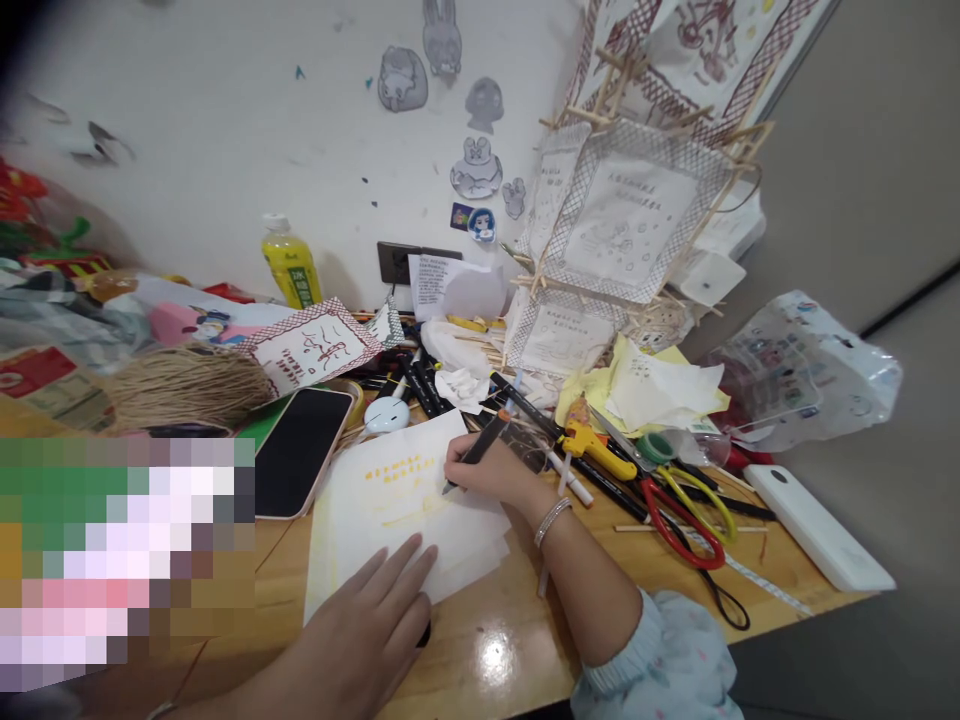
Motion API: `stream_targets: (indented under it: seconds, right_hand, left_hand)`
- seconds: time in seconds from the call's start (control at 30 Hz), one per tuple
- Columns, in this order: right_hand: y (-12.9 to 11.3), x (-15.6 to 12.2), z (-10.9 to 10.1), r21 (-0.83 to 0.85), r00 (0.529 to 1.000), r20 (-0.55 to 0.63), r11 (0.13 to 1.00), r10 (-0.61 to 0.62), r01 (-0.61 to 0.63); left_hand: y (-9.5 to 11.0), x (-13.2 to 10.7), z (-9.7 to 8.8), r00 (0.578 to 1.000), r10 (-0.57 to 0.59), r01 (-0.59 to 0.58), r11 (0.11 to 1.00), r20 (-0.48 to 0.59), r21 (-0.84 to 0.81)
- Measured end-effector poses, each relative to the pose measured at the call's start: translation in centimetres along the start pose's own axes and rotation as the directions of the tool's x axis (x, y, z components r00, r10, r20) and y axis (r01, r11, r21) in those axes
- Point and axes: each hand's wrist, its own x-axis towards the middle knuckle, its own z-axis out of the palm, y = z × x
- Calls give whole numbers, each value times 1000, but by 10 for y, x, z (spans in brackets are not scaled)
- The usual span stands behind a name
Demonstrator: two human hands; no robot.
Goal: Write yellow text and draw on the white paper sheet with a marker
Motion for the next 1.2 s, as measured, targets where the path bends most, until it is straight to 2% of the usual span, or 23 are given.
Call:
stream_targets:
  seconds: [0.33, 0.53, 0.63, 0.8, 0.93, 1.03, 1.1, 1.13, 1.2]
  right_hand:
    - [-1, 0, 0, -22, 999, 28, 1000, -18, 19]
    - [0, 2, 0, 19, 998, -55, 1000, 20, -19]
    - [1, 1, 0, 45, 999, -37, 998, 40, -38]
    - [2, 1, 1, 8, 1000, -1, 1000, -11, 11]
    - [1, 1, -1, 43, 999, -50, 999, 22, -20]
    - [-15, -5, -3, -23, 971, -201, 992, -127, 125]
    - [-37, -15, -3, -176, 905, -305, 951, -297, 254]
    - [-49, -23, -3, -284, 871, -309, 912, -381, 298]
    - [-73, -45, -4, -453, 835, -190, 801, -517, 393]
  left_hand:
    - [0, 0, 3, 1000, 4, -4, 1000, 0, -12]
    - [0, -1, 3, 1000, 4, -4, 1000, -14, 1]
    - [0, -1, 2, 1000, 3, -2, 1000, -19, 13]
    - [0, -2, 6, 999, 15, -14, 1000, -49, 27]
    - [-1, -2, 12, 995, 18, -14, 999, -94, 39]
    - [-1, -3, 17, 989, 20, -11, 998, -147, 62]
    - [-1, -3, 22, 983, 22, -10, 998, -182, 68]
    - [-1, -3, 25, 980, 25, -12, 998, -198, 67]
    - [-1, -2, 33, 975, 23, -12, 999, -223, 51]
